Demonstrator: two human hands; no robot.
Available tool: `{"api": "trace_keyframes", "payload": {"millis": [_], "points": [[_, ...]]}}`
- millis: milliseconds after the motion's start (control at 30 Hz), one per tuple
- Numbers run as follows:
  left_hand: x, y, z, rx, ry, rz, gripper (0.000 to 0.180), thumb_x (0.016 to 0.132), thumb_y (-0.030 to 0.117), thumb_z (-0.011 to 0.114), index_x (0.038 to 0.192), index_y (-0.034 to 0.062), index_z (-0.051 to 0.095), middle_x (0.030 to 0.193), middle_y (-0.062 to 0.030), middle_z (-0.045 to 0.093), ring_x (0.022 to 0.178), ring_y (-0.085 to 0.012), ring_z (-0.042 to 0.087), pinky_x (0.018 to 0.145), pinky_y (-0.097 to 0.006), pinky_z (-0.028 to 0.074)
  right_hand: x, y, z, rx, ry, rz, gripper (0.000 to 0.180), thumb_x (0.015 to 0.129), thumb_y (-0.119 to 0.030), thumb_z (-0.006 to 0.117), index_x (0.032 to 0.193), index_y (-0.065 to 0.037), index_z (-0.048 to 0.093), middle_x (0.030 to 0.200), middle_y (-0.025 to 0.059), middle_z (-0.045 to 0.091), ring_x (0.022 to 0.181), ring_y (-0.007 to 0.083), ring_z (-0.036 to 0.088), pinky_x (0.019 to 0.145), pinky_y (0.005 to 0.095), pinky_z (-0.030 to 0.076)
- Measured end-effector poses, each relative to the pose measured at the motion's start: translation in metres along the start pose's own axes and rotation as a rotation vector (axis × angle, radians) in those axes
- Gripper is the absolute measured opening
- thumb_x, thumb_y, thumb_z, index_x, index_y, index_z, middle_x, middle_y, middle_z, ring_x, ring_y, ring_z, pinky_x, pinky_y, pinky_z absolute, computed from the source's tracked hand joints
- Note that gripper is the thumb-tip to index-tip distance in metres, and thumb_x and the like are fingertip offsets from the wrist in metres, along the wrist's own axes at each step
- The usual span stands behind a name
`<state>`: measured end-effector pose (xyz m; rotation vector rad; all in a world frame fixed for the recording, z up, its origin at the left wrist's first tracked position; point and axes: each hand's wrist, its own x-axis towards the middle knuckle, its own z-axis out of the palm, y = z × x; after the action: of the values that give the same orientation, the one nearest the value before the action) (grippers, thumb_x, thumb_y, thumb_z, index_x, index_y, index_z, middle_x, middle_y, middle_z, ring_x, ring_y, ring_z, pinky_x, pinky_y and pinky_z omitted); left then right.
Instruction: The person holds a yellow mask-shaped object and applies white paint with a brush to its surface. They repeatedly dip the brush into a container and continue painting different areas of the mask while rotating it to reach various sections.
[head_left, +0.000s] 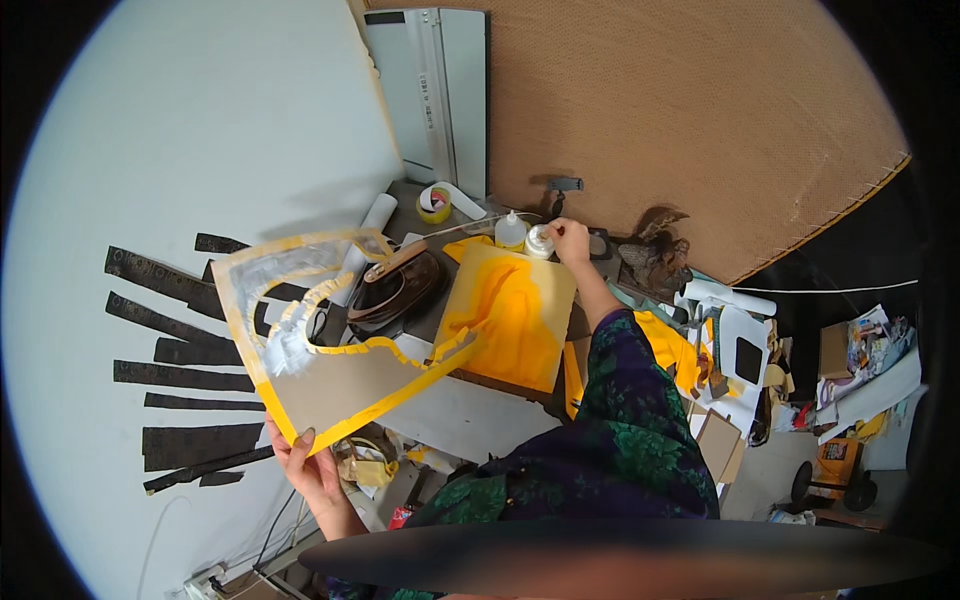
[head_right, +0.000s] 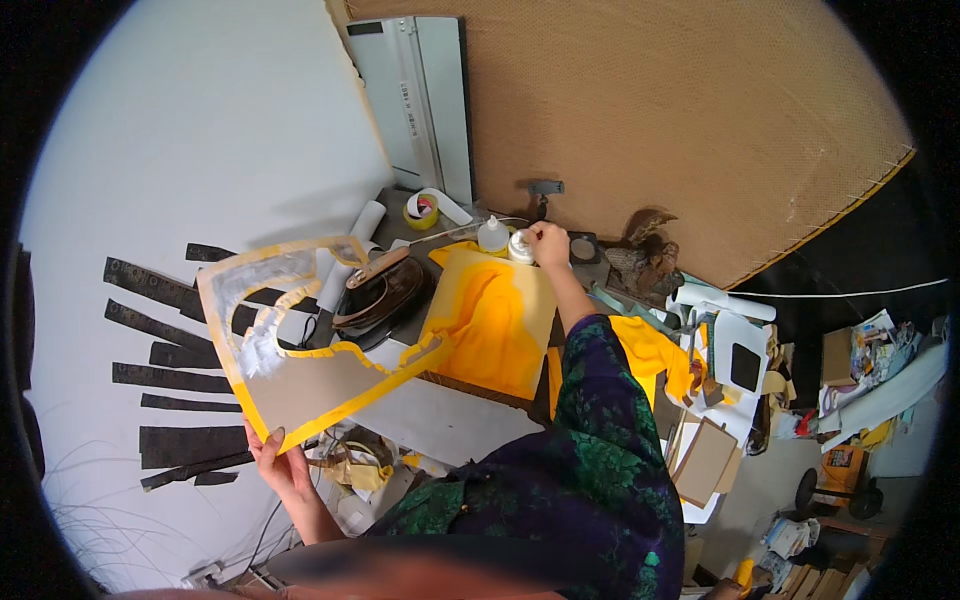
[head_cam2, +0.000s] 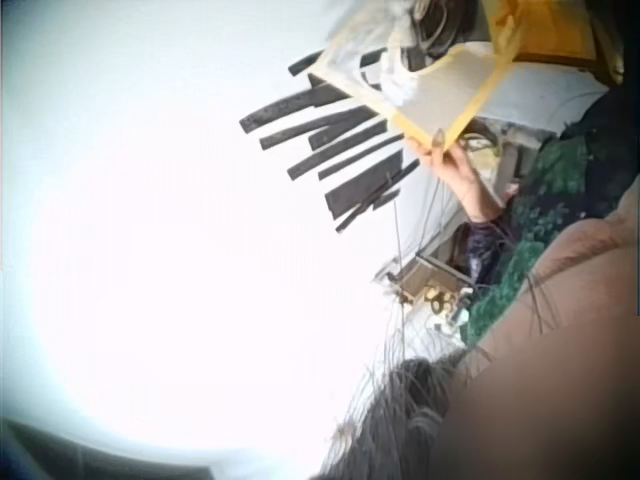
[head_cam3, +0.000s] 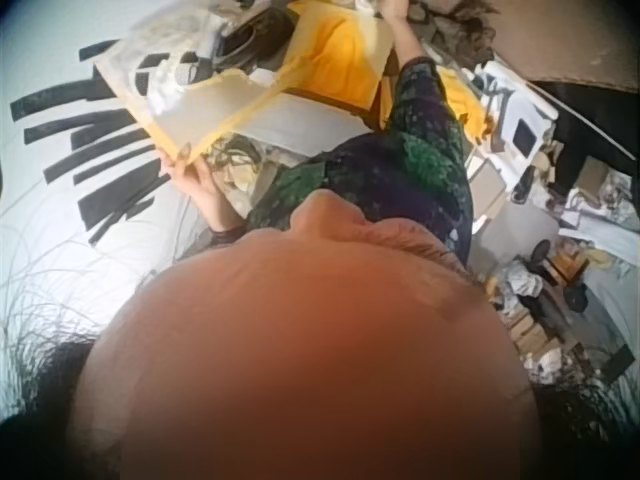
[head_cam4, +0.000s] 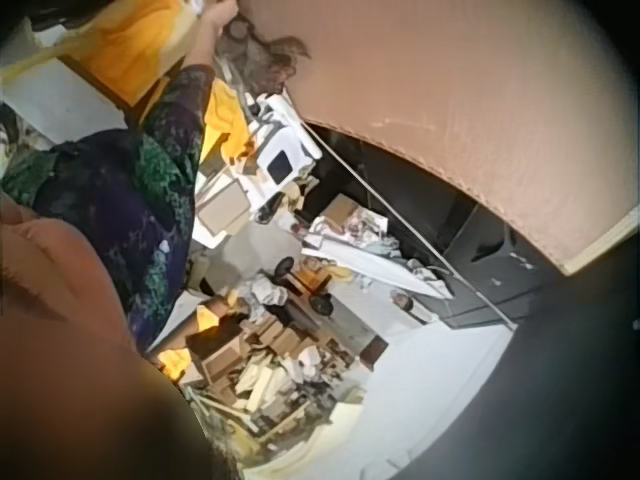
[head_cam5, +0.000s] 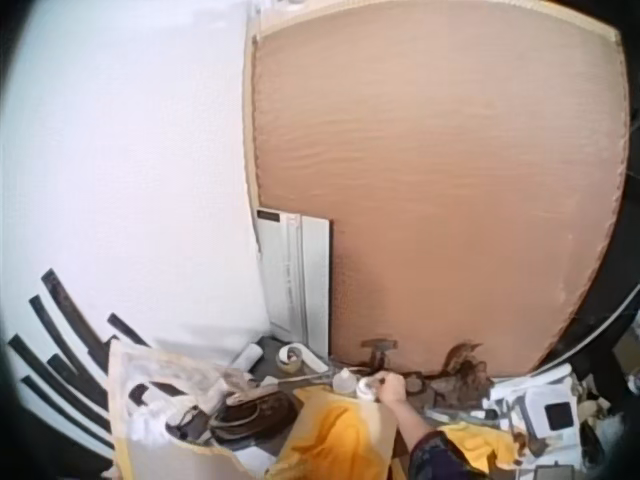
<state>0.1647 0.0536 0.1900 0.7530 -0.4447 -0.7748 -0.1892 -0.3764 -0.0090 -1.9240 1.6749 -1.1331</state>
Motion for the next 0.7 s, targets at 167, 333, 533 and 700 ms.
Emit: {"api": "trace_keyframes", "payload": {"millis": [167, 333, 533, 700], "points": [[0.006, -0.003, 0.003, -0.11, 0.089, 0.05, 0.055, 0.085, -0.009, 0.056, 0.138, 0.0008, 0.046, 0.132, -0.0166, 0.056, 0.124, -0.0288, 0.054, 0.108, -0.045, 0.043, -0.005, 0.056, -0.008, 0.211, 0.443, 0.298, 0.024, 0.087, -0.025, 0.074, 0.077, -0.003, 0.07, 0.065, 0.0106, 0.066, 0.055, 0.0246, 0.062, 0.059, 0.0372, 0.051], [0.023, -0.005, 0.016, -0.253, 0.119, 0.021, 0.043, 0.1, 0.021, 0.055, 0.139, 0.0049, 0.049, 0.138, -0.0132, 0.054, 0.129, -0.0285, 0.051, 0.111, -0.048, 0.039, -0.032, 0.047, -0.041, 1.401, 0.278, 0.803, 0.018, 0.096, -0.025, 0.066, 0.087, -0.011, 0.058, 0.068, -0.0015, 0.055, 0.052, 0.0055, 0.049, 0.044, 0.0195, 0.042], [0.046, -0.005, 0.049, -0.291, 0.083, 0.037, 0.045, 0.102, 0.03, 0.055, 0.137, 0.0046, 0.049, 0.131, -0.0094, 0.059, 0.121, -0.0241, 0.057, 0.104, -0.042, 0.045, -0.069, -0.092, -0.144, 1.69, 0.178, 0.554, 0.024, 0.101, -0.029, 0.058, 0.083, -0.014, 0.053, 0.064, -0.0055, 0.046, 0.054, 0.0036, 0.039, 0.054, 0.02, 0.037], [0.029, 0.007, 0.082, -0.162, -0.095, 0.037, 0.038, 0.101, 0.022, 0.057, 0.133, 0.0034, 0.05, 0.126, -0.0079, 0.061, 0.115, -0.0207, 0.061, 0.098, -0.037, 0.05, -0.117, -0.215, -0.205, 1.573, 0.083, 0.035, 0.011, 0.101, -0.017, 0.054, 0.094, -0.009, 0.057, 0.066, -0.0026, 0.047, 0.056, 0.0053, 0.038, 0.056, 0.0227, 0.035]]}}
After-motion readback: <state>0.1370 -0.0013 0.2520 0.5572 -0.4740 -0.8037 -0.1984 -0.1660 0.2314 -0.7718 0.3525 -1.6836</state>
